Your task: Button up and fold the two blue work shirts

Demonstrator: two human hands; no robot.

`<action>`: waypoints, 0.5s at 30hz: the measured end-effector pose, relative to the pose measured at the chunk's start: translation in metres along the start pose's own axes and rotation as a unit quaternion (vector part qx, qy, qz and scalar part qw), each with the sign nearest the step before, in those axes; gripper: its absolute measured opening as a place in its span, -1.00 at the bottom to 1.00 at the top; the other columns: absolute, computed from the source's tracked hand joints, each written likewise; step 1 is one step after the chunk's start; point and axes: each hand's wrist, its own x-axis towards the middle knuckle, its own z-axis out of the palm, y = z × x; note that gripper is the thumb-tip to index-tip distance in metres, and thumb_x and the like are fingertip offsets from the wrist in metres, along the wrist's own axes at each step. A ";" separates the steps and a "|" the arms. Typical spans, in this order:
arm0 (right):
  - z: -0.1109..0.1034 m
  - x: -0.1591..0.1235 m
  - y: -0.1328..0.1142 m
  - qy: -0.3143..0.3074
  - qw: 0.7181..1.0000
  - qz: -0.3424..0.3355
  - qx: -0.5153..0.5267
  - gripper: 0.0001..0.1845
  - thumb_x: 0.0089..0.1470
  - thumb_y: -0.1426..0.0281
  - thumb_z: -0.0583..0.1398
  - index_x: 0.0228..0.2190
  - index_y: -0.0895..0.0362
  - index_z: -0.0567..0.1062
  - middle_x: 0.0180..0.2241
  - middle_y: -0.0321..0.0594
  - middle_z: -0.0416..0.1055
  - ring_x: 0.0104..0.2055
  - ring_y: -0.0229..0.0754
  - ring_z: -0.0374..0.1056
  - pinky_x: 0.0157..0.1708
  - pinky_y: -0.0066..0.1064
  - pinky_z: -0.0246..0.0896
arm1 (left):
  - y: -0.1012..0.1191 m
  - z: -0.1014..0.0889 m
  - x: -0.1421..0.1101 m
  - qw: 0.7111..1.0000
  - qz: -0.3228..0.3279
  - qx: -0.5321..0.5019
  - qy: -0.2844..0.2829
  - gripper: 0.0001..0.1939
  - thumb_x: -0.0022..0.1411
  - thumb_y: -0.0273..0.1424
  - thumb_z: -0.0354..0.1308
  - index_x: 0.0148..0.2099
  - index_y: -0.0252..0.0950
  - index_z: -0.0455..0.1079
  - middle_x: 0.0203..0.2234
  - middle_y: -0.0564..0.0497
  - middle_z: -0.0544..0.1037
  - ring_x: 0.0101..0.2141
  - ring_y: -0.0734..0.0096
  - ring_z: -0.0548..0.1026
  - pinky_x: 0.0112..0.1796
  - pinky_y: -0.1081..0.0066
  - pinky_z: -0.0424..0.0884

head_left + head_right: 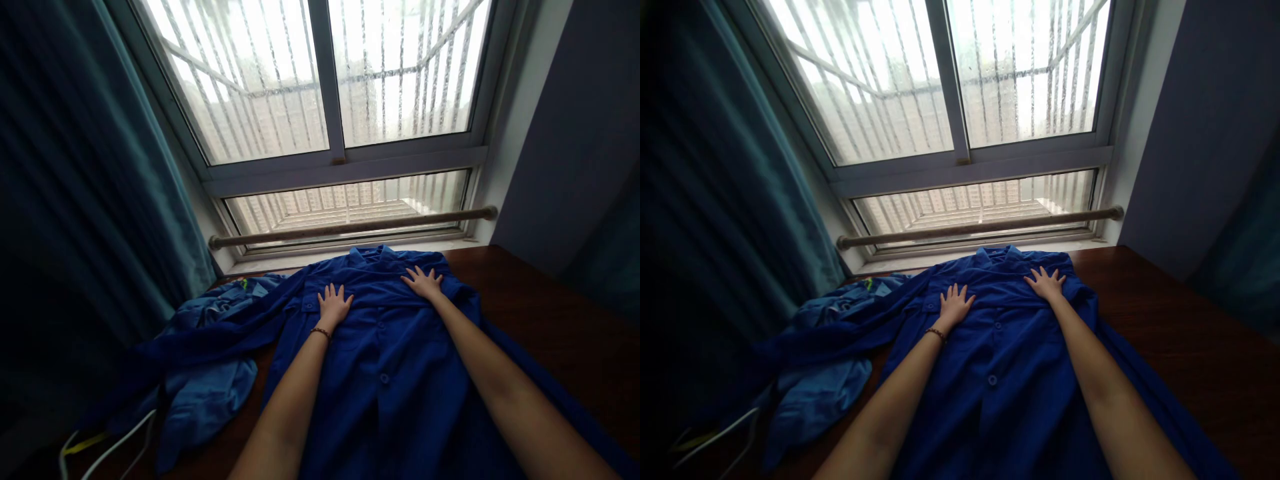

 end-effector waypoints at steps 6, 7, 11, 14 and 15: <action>-0.004 0.012 0.060 0.023 1.000 -0.012 -0.018 -0.38 -0.01 -0.09 -0.22 0.09 -0.25 0.01 0.19 -0.48 -0.16 0.16 0.24 -0.28 -0.04 0.28 -0.36 | 0.019 -0.002 -0.010 0.985 0.085 -0.140 0.059 -0.41 0.17 -0.07 -0.18 0.14 -0.31 0.08 0.13 -0.17 0.11 0.15 0.19 -0.02 0.09 0.12 -0.07; -0.005 0.014 0.075 0.024 0.999 -0.013 -0.021 -0.39 0.00 -0.08 -0.21 0.09 -0.23 0.02 0.19 -0.46 -0.15 0.16 0.23 -0.27 -0.04 0.27 -0.35 | 0.019 -0.004 -0.014 0.975 0.113 -0.176 0.074 -0.45 0.17 -0.12 -0.14 0.12 -0.32 0.12 0.11 -0.15 0.15 0.14 0.25 0.02 0.08 0.20 -0.01; -0.004 0.020 0.130 0.049 0.998 -0.031 -0.026 -0.43 0.03 -0.02 -0.16 0.08 -0.20 0.06 0.18 -0.39 -0.10 0.15 0.21 -0.19 -0.04 0.24 -0.31 | -0.011 -0.029 -0.016 0.958 0.107 -0.257 0.063 -0.63 0.11 -0.27 0.01 -0.05 -0.34 0.29 -0.07 -0.13 0.38 -0.09 0.34 0.36 -0.08 0.39 0.27; -0.003 0.020 0.150 0.099 0.994 -0.028 -0.023 -0.44 0.04 0.02 -0.12 0.03 -0.06 0.22 0.10 -0.22 0.10 0.10 0.13 -0.02 -0.04 0.12 -0.16 | -0.060 -0.070 -0.010 0.967 0.038 -0.243 0.066 -0.68 0.05 -0.31 0.08 -0.15 -0.38 0.34 -0.27 -0.15 0.48 -0.33 0.33 0.46 -0.27 0.37 0.36; -0.004 0.018 0.151 0.115 0.993 -0.025 -0.022 -0.45 0.04 0.04 -0.11 -0.02 0.01 0.29 0.05 -0.15 0.19 0.06 0.10 0.06 -0.06 0.04 -0.08 | -0.078 -0.085 -0.009 0.971 -0.009 -0.221 0.092 -0.71 0.03 -0.31 0.10 -0.21 -0.38 0.36 -0.33 -0.13 0.49 -0.33 0.32 0.46 -0.27 0.38 0.35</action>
